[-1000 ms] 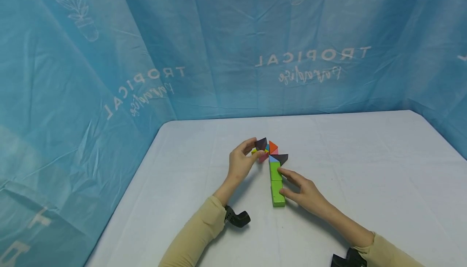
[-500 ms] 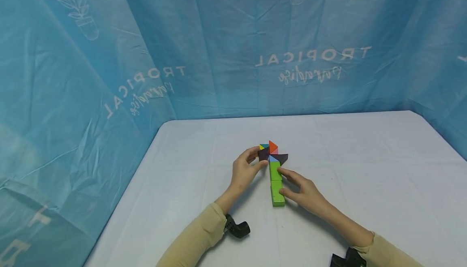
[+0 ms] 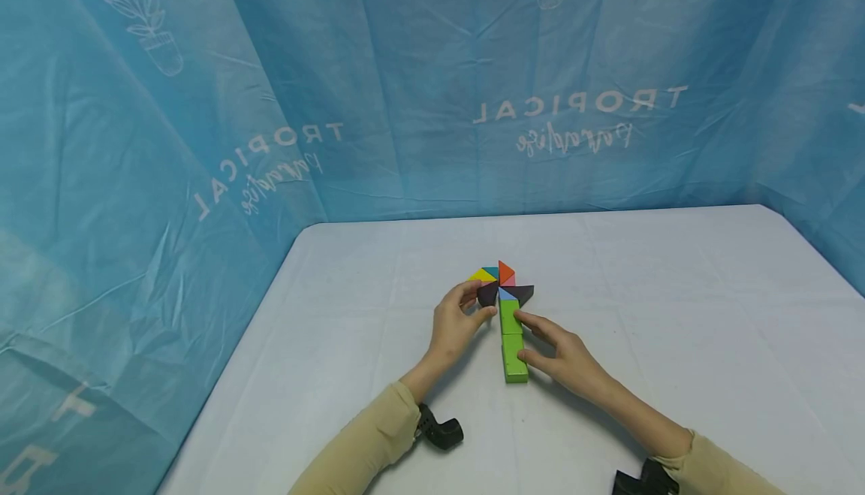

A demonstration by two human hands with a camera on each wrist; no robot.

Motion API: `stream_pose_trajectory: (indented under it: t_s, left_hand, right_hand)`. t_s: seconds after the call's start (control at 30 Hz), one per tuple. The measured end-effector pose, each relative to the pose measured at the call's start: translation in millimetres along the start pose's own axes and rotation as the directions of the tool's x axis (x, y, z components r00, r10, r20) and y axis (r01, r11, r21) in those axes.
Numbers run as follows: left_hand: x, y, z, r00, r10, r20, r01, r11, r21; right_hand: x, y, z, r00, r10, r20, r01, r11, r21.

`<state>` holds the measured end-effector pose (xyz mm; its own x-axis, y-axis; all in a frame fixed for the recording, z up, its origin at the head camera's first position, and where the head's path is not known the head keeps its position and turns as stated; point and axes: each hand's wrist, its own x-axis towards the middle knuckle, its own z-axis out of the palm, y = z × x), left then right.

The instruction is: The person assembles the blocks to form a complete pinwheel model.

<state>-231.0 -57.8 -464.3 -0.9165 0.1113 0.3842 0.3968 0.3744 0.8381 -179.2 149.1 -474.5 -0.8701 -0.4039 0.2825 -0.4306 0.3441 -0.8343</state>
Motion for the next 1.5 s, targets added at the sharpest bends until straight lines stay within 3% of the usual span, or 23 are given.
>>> stream_pose_trajectory:
  t_s: [0.2, 0.6, 0.9, 1.1, 1.33, 1.5]
  left_hand:
    - [-3.2, -3.2, 2.8, 1.0, 0.001, 0.001, -0.001, 1.0, 0.004]
    - [-4.5, -8.7, 5.0, 0.998, -0.059, 0.009, 0.059, 0.998, 0.028]
    - [-4.6, -9.4, 7.2, 0.991, -0.127, 0.039, 0.129, 0.989, -0.072]
    - [-4.3, -9.8, 7.7, 0.993, -0.11, 0.048, 0.115, 0.985, -0.128]
    - [-4.0, -9.4, 6.9, 0.989, -0.139, 0.051, 0.143, 0.986, -0.088]
    - [-3.9, -9.7, 7.5, 0.992, -0.12, 0.033, 0.123, 0.989, -0.085]
  right_hand:
    - [0.9, -0.1, -0.2, 1.0, 0.007, 0.006, -0.007, 1.0, 0.008]
    - [3.0, 1.0, 1.1, 1.0, 0.0, 0.005, 0.0, 1.0, 0.009]
    - [3.0, -12.9, 0.6, 1.0, -0.01, -0.002, 0.01, 1.0, 0.002]
    - [2.7, 0.4, 1.8, 1.0, -0.021, 0.0, 0.021, 1.0, 0.007]
    - [1.9, 0.2, 1.4, 1.0, -0.015, -0.002, 0.015, 1.0, 0.009]
    - [1.6, 0.1, 1.2, 1.0, -0.014, -0.002, 0.014, 1.0, 0.002]
